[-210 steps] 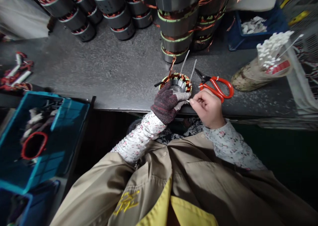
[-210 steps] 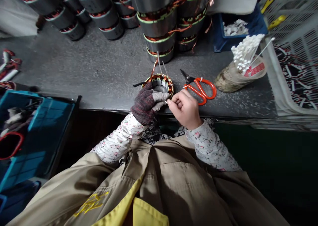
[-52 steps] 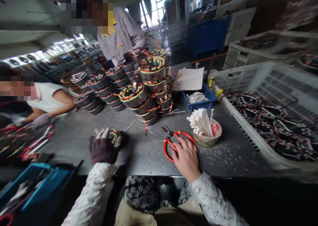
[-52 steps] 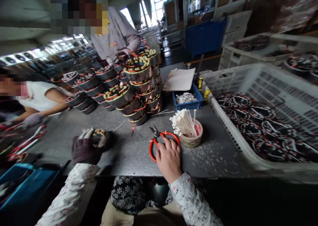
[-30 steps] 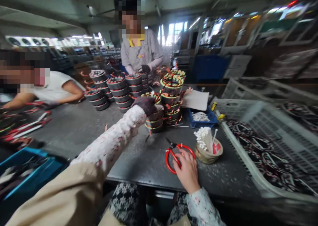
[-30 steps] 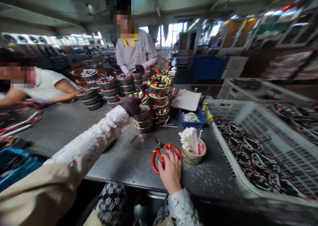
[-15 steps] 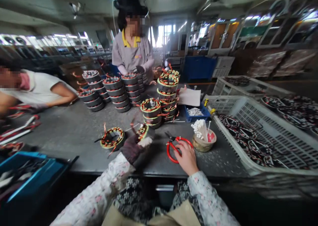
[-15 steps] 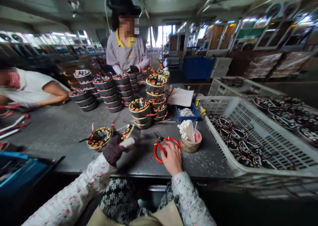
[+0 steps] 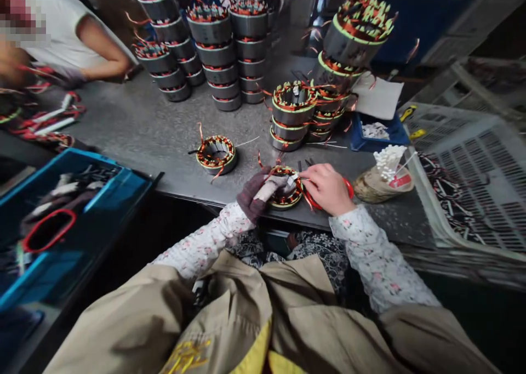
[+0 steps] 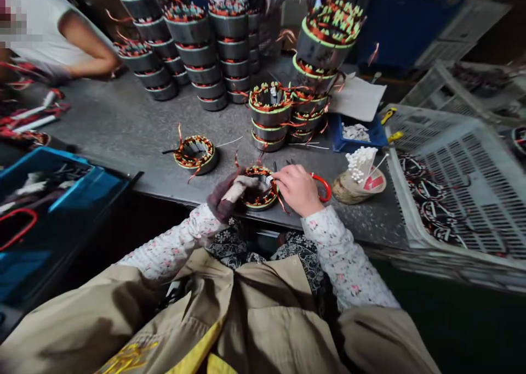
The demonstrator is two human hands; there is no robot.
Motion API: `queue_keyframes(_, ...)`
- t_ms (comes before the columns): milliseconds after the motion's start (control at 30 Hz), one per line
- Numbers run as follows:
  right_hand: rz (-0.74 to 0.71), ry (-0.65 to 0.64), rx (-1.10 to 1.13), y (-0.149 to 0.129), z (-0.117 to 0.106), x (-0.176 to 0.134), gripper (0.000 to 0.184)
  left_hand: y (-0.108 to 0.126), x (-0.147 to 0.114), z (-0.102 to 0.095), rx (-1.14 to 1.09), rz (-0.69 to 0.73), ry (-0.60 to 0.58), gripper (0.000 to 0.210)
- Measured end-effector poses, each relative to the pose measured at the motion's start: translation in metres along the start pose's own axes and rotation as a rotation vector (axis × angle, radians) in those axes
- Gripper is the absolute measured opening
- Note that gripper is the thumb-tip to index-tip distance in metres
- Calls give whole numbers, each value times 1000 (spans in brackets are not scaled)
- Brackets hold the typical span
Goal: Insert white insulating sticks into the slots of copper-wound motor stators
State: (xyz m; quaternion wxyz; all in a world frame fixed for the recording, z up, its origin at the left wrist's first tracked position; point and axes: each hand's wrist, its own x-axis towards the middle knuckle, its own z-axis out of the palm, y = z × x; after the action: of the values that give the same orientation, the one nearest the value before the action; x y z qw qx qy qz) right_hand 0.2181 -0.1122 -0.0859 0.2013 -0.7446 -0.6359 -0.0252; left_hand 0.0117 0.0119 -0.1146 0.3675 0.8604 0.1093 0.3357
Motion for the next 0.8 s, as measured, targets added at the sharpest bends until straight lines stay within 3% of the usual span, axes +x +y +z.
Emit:
queue_keyframes(67, 23, -139, -142, -15, -6, 16, 32, 3, -22, -4, 61, 3, 192, 37)
queue_keyframes(133, 65, -242, -250, -28, -10, 28, 32, 12, -41, -7, 139, 125, 244, 29)
queue_keyframes(267, 96, -318, -276, -42, -10, 39, 27, 39, -52, 4, 228, 606, -53, 23)
queue_keyframes(333, 92, -291, -256, -42, -8, 41, 23, 46, -42, 13, 324, 701, -50, 30)
queue_keyframes(433, 79, -214, -192, -37, -6, 39, 21, 41, -19, 20, 540, 430, 115, 50)
queue_keyframes(467, 79, -180, -159, -35, -5, 37, 20, 36, -11, 20, 610, 327, 120, 54)
queue_keyframes(633, 146, 66, 113, -23, -7, 25, 22, 14, 8, 11, 660, 73, -174, 47)
queue_keyframes(800, 300, 518, 498, 1, -42, -1, 38, 17, 9, 8, 581, -91, -225, 57)
